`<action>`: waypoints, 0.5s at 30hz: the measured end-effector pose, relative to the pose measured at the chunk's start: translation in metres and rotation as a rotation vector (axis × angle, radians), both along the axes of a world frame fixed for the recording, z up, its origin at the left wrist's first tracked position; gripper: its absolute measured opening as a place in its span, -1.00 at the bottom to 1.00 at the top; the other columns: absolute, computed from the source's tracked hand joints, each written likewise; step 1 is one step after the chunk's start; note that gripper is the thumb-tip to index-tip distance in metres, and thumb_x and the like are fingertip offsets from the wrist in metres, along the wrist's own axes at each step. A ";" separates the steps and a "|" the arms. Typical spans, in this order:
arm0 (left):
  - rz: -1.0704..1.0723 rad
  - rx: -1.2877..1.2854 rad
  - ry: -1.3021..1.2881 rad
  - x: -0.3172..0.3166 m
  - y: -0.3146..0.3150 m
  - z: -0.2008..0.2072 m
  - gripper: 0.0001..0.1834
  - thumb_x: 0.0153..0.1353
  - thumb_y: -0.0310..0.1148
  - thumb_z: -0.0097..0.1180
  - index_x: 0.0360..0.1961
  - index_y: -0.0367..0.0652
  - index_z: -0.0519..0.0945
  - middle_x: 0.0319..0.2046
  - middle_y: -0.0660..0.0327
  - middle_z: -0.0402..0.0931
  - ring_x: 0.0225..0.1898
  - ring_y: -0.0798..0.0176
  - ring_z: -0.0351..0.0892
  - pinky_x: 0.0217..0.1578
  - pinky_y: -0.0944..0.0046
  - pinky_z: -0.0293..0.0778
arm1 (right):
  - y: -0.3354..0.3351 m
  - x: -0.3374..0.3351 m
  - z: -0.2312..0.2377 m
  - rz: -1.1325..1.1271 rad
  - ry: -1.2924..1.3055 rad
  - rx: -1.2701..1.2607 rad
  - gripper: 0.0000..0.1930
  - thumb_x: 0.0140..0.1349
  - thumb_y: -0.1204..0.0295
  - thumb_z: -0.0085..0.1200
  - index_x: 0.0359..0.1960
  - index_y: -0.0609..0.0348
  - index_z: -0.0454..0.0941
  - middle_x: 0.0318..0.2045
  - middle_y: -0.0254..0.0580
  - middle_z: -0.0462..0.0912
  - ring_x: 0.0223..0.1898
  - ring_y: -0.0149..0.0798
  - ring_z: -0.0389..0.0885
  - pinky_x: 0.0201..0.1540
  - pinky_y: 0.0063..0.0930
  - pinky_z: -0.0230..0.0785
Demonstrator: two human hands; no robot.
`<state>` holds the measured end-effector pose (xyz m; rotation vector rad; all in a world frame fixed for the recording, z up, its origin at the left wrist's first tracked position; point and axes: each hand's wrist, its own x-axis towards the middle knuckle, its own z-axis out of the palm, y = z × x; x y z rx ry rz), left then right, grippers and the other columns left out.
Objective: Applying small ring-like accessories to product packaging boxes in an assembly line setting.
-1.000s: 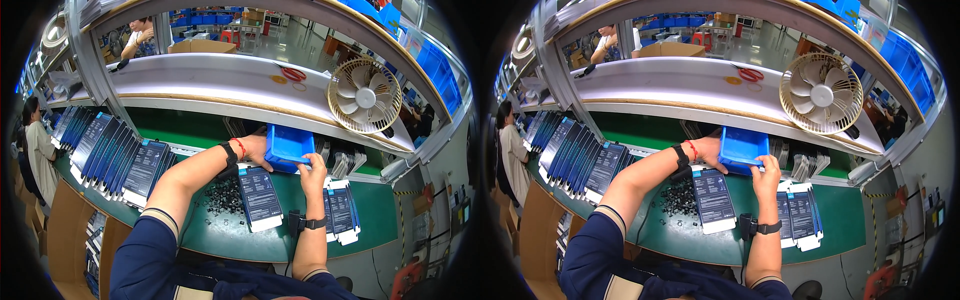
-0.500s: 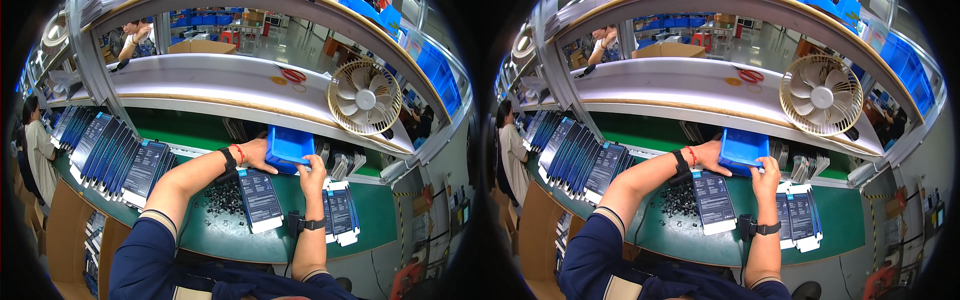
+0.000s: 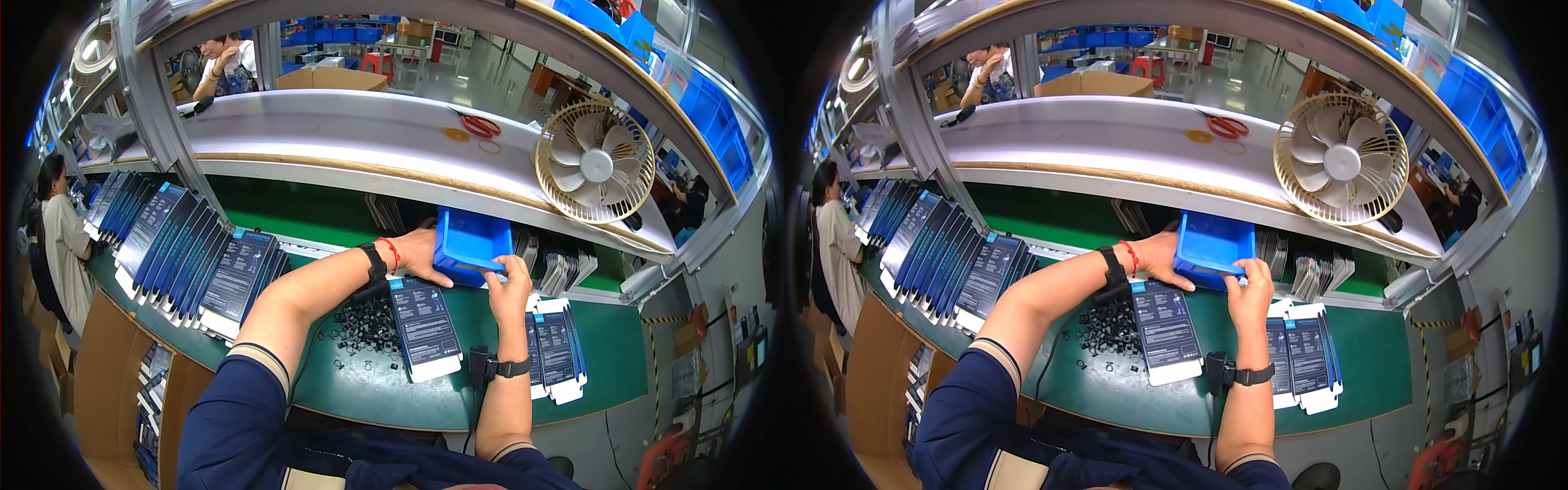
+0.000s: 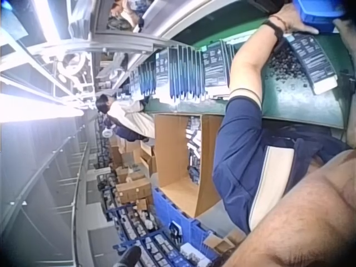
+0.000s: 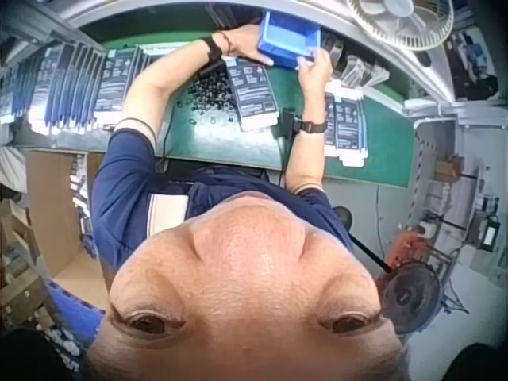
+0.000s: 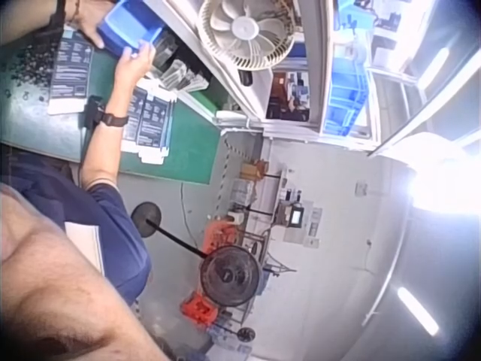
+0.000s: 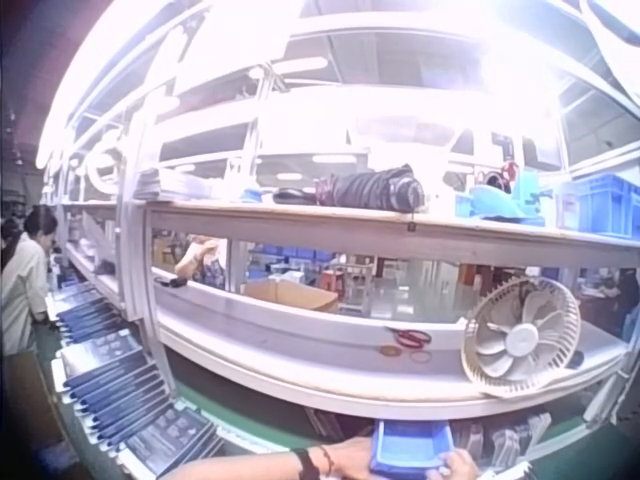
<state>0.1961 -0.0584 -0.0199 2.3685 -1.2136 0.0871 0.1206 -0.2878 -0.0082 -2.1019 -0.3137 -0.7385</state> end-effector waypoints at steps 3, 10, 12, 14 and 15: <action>0.003 0.010 -0.012 0.002 0.000 -0.003 -0.03 -0.17 0.32 0.32 0.20 -0.07 0.43 0.08 -0.13 0.46 0.18 -0.22 0.35 0.29 -0.26 -0.02 | 0.000 0.000 0.000 0.000 -0.013 -0.003 -0.78 -0.06 0.55 0.31 -0.35 0.24 0.56 -0.27 0.00 0.58 -0.21 0.05 0.59 -0.13 -0.25 0.43; 0.018 -0.010 -0.068 0.001 0.001 -0.006 0.05 -0.19 0.34 0.32 0.24 -0.14 0.36 0.07 -0.22 0.43 0.17 -0.26 0.35 0.29 -0.29 -0.04 | 0.000 0.001 -0.002 -0.002 0.006 -0.006 -0.78 -0.05 0.54 0.31 -0.35 0.25 0.56 -0.28 -0.01 0.58 -0.22 0.04 0.59 -0.14 -0.25 0.43; 0.039 0.033 -0.036 0.000 0.001 -0.003 0.08 -0.19 0.34 0.31 0.26 -0.15 0.33 0.11 -0.23 0.38 0.21 -0.27 0.29 0.30 -0.30 -0.06 | 0.000 0.001 -0.002 -0.005 0.015 0.001 -0.78 -0.05 0.54 0.31 -0.34 0.26 0.56 -0.27 -0.01 0.58 -0.21 0.04 0.59 -0.14 -0.25 0.43; 0.058 0.075 -0.001 -0.004 0.001 0.000 0.10 -0.19 0.35 0.31 0.28 -0.15 0.29 0.15 -0.25 0.34 0.26 -0.27 0.24 0.31 -0.32 -0.09 | -0.001 0.001 -0.003 -0.010 0.026 0.008 -0.78 -0.05 0.54 0.31 -0.34 0.26 0.56 -0.27 -0.01 0.58 -0.21 0.04 0.59 -0.14 -0.25 0.43; 0.090 0.050 -0.018 -0.007 0.002 -0.001 0.12 -0.17 0.36 0.29 0.30 -0.17 0.26 0.19 -0.25 0.27 0.30 -0.26 0.16 0.31 -0.35 -0.12 | -0.002 0.002 -0.005 -0.016 0.019 0.016 -0.77 -0.05 0.54 0.31 -0.33 0.26 0.56 -0.27 0.00 0.58 -0.21 0.04 0.59 -0.14 -0.25 0.43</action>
